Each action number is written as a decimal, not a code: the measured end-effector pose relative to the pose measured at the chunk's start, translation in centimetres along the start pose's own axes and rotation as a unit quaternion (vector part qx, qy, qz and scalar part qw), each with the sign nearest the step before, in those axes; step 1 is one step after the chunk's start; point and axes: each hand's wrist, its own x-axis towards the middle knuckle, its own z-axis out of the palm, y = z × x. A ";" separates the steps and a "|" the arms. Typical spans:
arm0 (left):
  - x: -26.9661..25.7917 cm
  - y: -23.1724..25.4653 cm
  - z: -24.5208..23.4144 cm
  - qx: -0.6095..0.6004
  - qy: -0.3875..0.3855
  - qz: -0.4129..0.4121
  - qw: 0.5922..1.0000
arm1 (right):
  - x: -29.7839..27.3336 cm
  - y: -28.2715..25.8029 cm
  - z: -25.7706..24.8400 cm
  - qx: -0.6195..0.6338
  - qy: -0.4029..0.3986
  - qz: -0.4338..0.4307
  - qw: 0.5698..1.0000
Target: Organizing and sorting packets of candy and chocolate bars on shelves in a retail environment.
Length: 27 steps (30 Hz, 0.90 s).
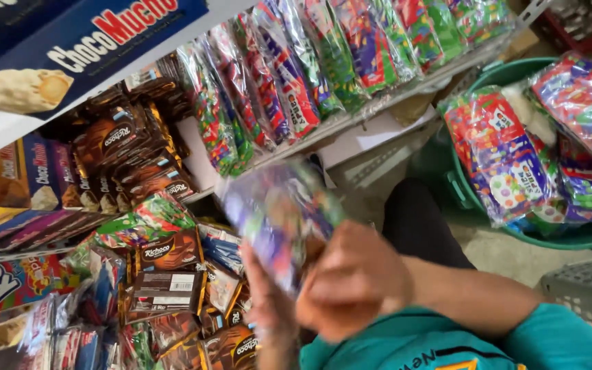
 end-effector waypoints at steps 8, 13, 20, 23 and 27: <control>-9.5 -9.5 -18.0 -0.031 0.265 -0.245 0.932 | -5.4 5.1 10.2 -0.082 -0.069 0.092 0.990; -11.7 -10.5 -19.9 -0.042 0.356 -0.253 0.899 | -4.6 6.7 12.8 -0.147 -0.136 0.187 0.962; -12.9 -12.8 -21.5 0.148 0.321 -0.176 0.919 | -3.8 10.3 10.9 -0.305 -0.130 0.374 0.866; -13.6 -13.5 -21.7 0.169 0.311 -0.165 0.921 | -8.0 14.3 8.9 -0.352 -0.025 0.422 0.835; -13.1 -14.2 -20.3 0.220 0.318 -0.164 0.908 | -10.8 16.5 7.2 -0.408 0.057 0.350 0.842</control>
